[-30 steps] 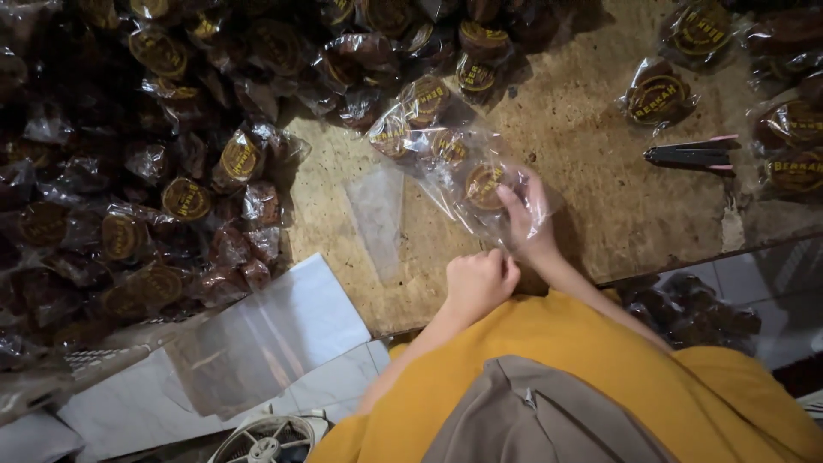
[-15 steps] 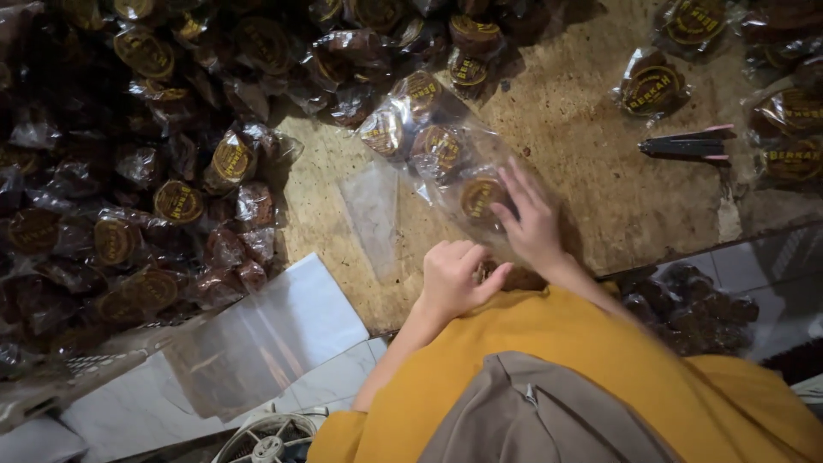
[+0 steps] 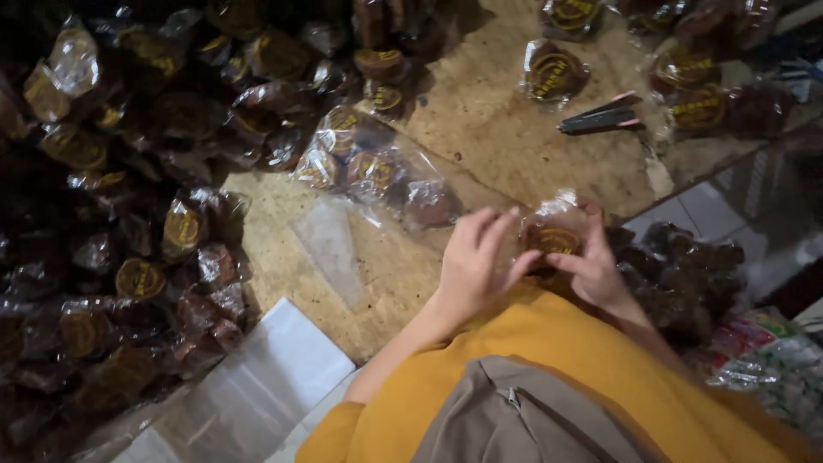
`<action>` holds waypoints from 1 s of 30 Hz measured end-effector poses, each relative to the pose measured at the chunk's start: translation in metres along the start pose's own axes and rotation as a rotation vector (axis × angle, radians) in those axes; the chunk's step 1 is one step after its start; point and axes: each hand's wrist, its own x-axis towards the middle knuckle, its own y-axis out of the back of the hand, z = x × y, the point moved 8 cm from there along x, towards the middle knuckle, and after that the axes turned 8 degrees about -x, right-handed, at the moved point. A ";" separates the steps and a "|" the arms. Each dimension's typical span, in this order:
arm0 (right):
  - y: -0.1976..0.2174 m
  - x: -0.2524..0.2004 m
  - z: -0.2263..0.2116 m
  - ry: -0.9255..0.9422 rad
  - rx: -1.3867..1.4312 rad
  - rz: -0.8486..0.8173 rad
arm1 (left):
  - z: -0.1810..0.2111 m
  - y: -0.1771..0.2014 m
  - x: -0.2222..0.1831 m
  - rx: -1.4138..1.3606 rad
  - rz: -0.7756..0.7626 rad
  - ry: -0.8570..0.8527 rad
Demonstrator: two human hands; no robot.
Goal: Packaging individually wrapped cakes into larger plastic bags and sealing them with a stapler.
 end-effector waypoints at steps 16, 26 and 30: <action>-0.072 0.007 -0.142 0.727 -0.452 0.095 | -0.038 -0.002 0.043 -1.030 0.160 0.747; -0.077 0.004 -0.175 0.812 -0.765 0.170 | -0.002 0.011 0.065 -0.478 -0.121 0.333; -0.076 0.006 -0.175 0.739 -0.648 0.225 | -0.002 0.011 0.064 -0.312 -0.165 0.293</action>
